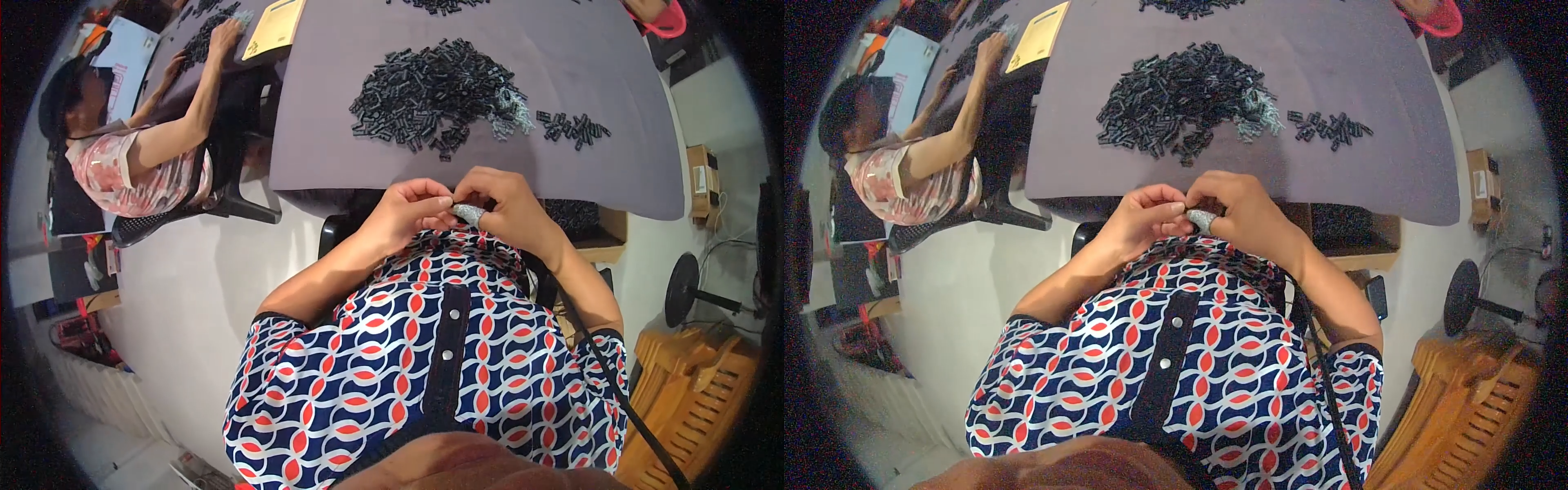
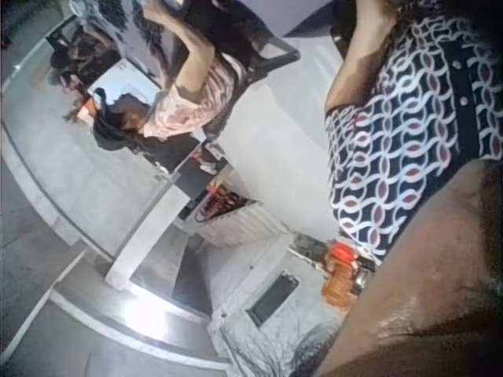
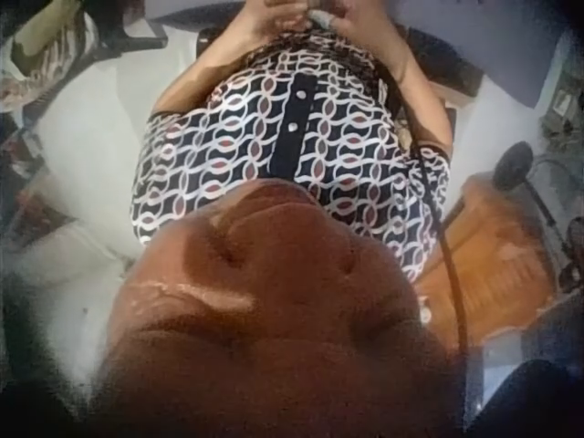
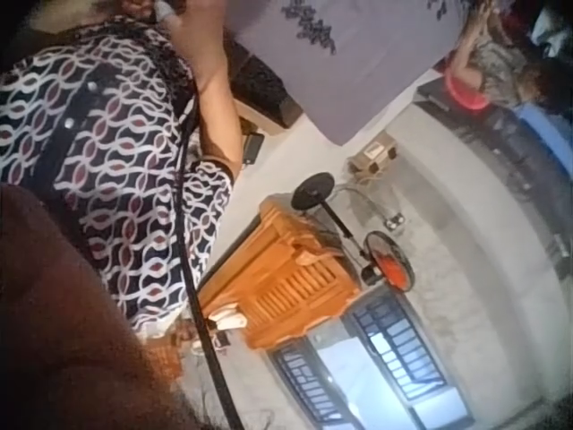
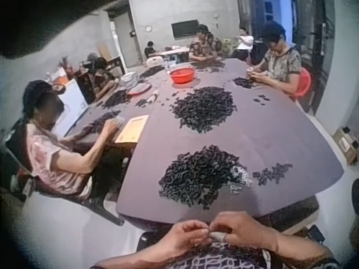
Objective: Sorting and inspecting small black plastic components on a workbench.
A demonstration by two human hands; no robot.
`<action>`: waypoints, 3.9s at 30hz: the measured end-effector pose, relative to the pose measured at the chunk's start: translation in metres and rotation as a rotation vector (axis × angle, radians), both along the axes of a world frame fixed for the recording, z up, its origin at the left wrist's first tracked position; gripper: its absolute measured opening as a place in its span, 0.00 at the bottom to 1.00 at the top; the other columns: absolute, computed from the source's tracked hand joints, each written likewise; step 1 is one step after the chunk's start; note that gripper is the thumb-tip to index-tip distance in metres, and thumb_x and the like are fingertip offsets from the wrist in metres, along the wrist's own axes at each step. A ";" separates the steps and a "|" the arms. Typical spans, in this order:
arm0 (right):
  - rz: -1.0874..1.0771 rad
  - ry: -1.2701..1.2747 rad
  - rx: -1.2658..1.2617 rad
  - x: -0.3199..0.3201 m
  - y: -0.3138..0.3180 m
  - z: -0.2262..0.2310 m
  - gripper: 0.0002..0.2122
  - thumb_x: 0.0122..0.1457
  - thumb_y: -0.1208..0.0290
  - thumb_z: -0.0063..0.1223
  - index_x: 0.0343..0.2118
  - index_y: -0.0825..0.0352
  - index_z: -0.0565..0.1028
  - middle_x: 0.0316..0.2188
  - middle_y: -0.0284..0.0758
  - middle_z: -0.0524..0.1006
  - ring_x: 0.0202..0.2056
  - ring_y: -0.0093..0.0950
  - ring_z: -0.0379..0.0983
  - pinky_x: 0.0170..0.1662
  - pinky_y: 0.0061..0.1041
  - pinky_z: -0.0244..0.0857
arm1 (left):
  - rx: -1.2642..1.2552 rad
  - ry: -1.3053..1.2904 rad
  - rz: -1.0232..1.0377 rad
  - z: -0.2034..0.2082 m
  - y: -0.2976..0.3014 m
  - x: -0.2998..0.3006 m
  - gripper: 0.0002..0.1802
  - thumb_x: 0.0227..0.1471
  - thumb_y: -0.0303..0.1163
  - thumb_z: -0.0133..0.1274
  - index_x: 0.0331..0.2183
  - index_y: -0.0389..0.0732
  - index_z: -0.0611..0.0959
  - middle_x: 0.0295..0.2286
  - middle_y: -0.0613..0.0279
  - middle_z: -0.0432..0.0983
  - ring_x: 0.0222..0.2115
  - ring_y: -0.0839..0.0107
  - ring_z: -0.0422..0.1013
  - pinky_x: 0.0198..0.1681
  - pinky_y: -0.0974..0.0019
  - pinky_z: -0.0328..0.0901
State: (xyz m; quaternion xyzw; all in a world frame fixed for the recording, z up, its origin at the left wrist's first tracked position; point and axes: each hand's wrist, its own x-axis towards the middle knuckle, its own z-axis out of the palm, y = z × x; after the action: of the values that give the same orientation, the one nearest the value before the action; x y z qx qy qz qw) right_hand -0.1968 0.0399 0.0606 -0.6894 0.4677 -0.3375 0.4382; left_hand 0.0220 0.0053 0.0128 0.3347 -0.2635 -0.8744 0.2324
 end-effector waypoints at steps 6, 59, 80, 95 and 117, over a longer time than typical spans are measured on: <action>0.053 0.097 -0.164 0.005 -0.002 0.001 0.08 0.51 0.81 0.59 0.35 0.71 0.77 0.29 0.36 0.76 0.30 0.27 0.76 0.33 0.24 0.69 | -0.257 -0.100 -0.084 0.003 -0.002 0.007 0.09 0.59 0.24 0.55 0.42 0.31 0.79 0.34 0.57 0.80 0.32 0.72 0.79 0.38 0.72 0.75; -0.141 0.271 -0.295 0.007 -0.048 -0.042 0.10 0.49 0.82 0.55 0.36 0.70 0.75 0.32 0.41 0.76 0.35 0.39 0.75 0.38 0.31 0.68 | -0.472 -0.297 0.048 -0.015 -0.025 0.013 0.09 0.63 0.27 0.51 0.44 0.34 0.78 0.32 0.59 0.81 0.30 0.73 0.79 0.33 0.76 0.70; -0.003 0.548 -0.451 0.044 -0.072 -0.046 0.10 0.44 0.83 0.55 0.32 0.67 0.75 0.31 0.41 0.74 0.37 0.43 0.75 0.38 0.40 0.71 | -0.435 -0.318 0.100 -0.009 -0.023 0.031 0.09 0.63 0.28 0.51 0.43 0.36 0.78 0.33 0.57 0.82 0.32 0.70 0.80 0.35 0.72 0.72; -0.116 0.323 -0.277 0.034 -0.056 -0.042 0.10 0.45 0.83 0.57 0.33 0.68 0.74 0.32 0.43 0.75 0.36 0.46 0.75 0.42 0.39 0.70 | -0.437 -0.349 0.088 -0.004 -0.020 0.034 0.08 0.62 0.27 0.51 0.43 0.35 0.78 0.34 0.56 0.83 0.32 0.69 0.80 0.35 0.72 0.73; -0.195 0.449 -0.267 0.040 -0.058 -0.038 0.13 0.44 0.84 0.59 0.35 0.69 0.72 0.33 0.41 0.73 0.37 0.43 0.75 0.39 0.38 0.70 | -0.431 -0.340 0.073 -0.001 -0.022 0.037 0.09 0.62 0.28 0.52 0.43 0.35 0.78 0.33 0.60 0.82 0.32 0.73 0.79 0.35 0.75 0.70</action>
State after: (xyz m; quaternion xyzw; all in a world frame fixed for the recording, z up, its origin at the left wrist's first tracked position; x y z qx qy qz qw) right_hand -0.1566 -0.0177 0.0224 -0.7505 0.5686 -0.2753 0.1942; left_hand 0.0589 -0.0169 0.0118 0.4290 -0.4663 -0.7204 0.2819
